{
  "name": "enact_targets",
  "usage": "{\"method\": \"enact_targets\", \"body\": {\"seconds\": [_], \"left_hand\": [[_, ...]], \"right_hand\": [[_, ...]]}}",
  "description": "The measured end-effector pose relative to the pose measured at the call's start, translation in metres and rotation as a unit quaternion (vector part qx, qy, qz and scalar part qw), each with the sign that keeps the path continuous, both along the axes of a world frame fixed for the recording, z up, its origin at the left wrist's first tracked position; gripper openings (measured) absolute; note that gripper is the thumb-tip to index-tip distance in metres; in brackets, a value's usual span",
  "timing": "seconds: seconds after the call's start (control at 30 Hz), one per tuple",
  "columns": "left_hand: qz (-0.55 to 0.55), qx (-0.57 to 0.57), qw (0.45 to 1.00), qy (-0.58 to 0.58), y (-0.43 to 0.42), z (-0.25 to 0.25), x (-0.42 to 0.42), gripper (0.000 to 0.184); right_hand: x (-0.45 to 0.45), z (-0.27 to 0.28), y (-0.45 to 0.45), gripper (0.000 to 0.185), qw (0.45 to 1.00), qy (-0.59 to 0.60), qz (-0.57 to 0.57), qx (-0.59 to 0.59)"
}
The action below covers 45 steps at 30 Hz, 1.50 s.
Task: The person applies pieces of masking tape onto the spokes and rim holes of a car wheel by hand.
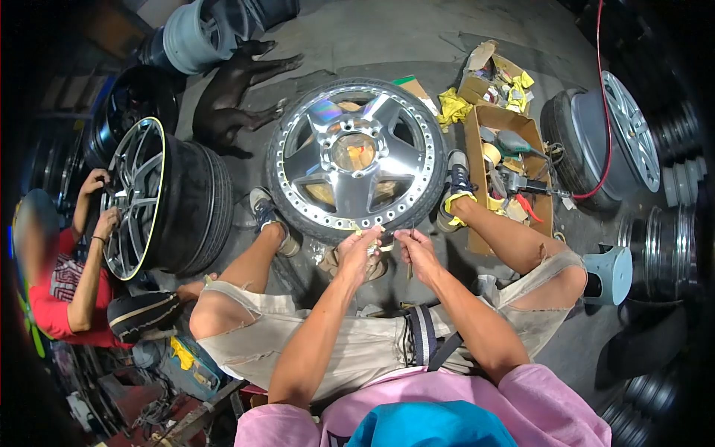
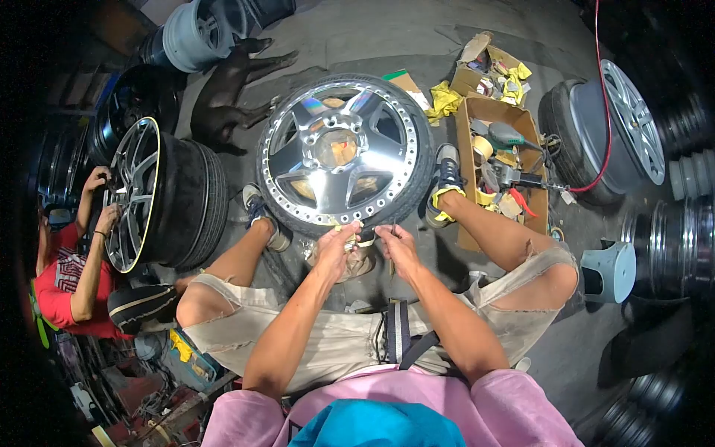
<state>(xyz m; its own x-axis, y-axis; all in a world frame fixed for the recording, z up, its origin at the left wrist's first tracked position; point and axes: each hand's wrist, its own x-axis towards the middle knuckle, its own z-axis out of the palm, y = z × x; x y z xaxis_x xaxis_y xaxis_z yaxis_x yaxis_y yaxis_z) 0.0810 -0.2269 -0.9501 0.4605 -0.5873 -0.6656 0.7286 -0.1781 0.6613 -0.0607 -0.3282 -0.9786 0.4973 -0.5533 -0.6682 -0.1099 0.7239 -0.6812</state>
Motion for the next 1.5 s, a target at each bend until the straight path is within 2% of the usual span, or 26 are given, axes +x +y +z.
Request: {"method": "enact_targets", "body": {"seconds": [0.23, 0.37, 0.47, 0.57, 0.63, 0.8, 0.93, 1.07, 1.13, 1.17, 1.2, 1.27, 1.33, 1.37, 1.4, 1.47, 1.5], "left_hand": [[0.019, 0.002, 1.000, -0.007, -0.002, 0.007, -0.002, 0.015], [0.030, -0.009, 0.999, -0.031, 0.000, -0.006, 0.002, 0.011], [0.015, 0.021, 0.996, -0.084, 0.008, -0.016, 0.011, 0.008], [-0.084, 0.060, 0.990, -0.098, 0.021, -0.022, 0.011, 0.008], [-0.069, 0.038, 0.993, -0.082, 0.029, -0.018, 0.009, 0.010], [-0.045, 0.019, 0.998, -0.049, 0.031, 0.016, 0.018, 0.019], [-0.024, 0.022, 0.994, -0.105, 0.029, 0.020, 0.019, 0.010], [-0.036, 0.052, 0.983, -0.174, 0.029, 0.014, 0.025, 0.012], [-0.116, 0.165, 0.906, -0.372, 0.036, 0.011, 0.035, 0.016], [-0.084, 0.138, 0.851, -0.500, 0.045, 0.002, 0.041, 0.021], [-0.079, 0.139, 0.851, -0.500, 0.061, -0.004, 0.051, 0.021], [-0.180, 0.243, 0.721, -0.623, 0.104, -0.007, 0.081, 0.020], [-0.231, 0.365, 0.746, -0.508, 0.131, 0.001, 0.110, 0.021], [-0.238, 0.357, 0.788, -0.441, 0.134, 0.009, 0.122, 0.026], [-0.239, 0.356, 0.787, -0.443, 0.132, 0.013, 0.120, 0.026], [-0.141, 0.215, 0.903, -0.343, 0.118, 0.023, 0.104, 0.036], [-0.189, 0.186, 0.920, -0.288, 0.108, 0.027, 0.097, 0.038]], "right_hand": [[0.003, 0.007, 0.000, 0.017, 0.999, 0.024, 0.032, 0.000], [0.001, 0.007, 0.000, 0.017, 0.999, 0.031, 0.039, -0.010], [0.004, 0.008, 0.000, 0.017, 0.998, 0.032, 0.047, -0.019], [0.012, 0.015, 0.003, 0.017, 0.998, 0.025, 0.058, -0.017], [0.019, 0.018, 0.008, 0.014, 0.998, -0.047, 0.024, 0.024], [0.033, 0.021, 0.018, 0.017, 0.989, -0.116, -0.007, 0.092], [0.035, 0.024, 0.018, 0.016, 0.985, -0.145, -0.011, 0.096], [0.038, 0.023, 0.017, 0.014, 0.985, -0.143, -0.005, 0.092], [0.041, 0.021, 0.019, 0.014, 0.985, -0.146, -0.002, 0.094], [0.043, 0.019, 0.019, 0.013, 0.984, -0.150, -0.001, 0.095], [0.046, 0.017, 0.019, 0.013, 0.984, -0.150, 0.003, 0.095], [0.053, 0.012, 0.021, 0.012, 0.988, -0.121, 0.002, 0.091], [0.059, 0.011, 0.026, 0.012, 0.989, -0.117, -0.001, 0.095], [0.060, 0.010, 0.026, 0.013, 0.989, -0.111, -0.014, 0.094], [0.062, 0.009, 0.028, 0.013, 0.989, -0.112, -0.015, 0.093], [0.062, -0.001, 0.034, 0.012, 0.992, -0.098, 0.004, 0.075], [0.061, -0.007, 0.036, 0.012, 0.994, -0.089, 0.021, 0.066]]}}
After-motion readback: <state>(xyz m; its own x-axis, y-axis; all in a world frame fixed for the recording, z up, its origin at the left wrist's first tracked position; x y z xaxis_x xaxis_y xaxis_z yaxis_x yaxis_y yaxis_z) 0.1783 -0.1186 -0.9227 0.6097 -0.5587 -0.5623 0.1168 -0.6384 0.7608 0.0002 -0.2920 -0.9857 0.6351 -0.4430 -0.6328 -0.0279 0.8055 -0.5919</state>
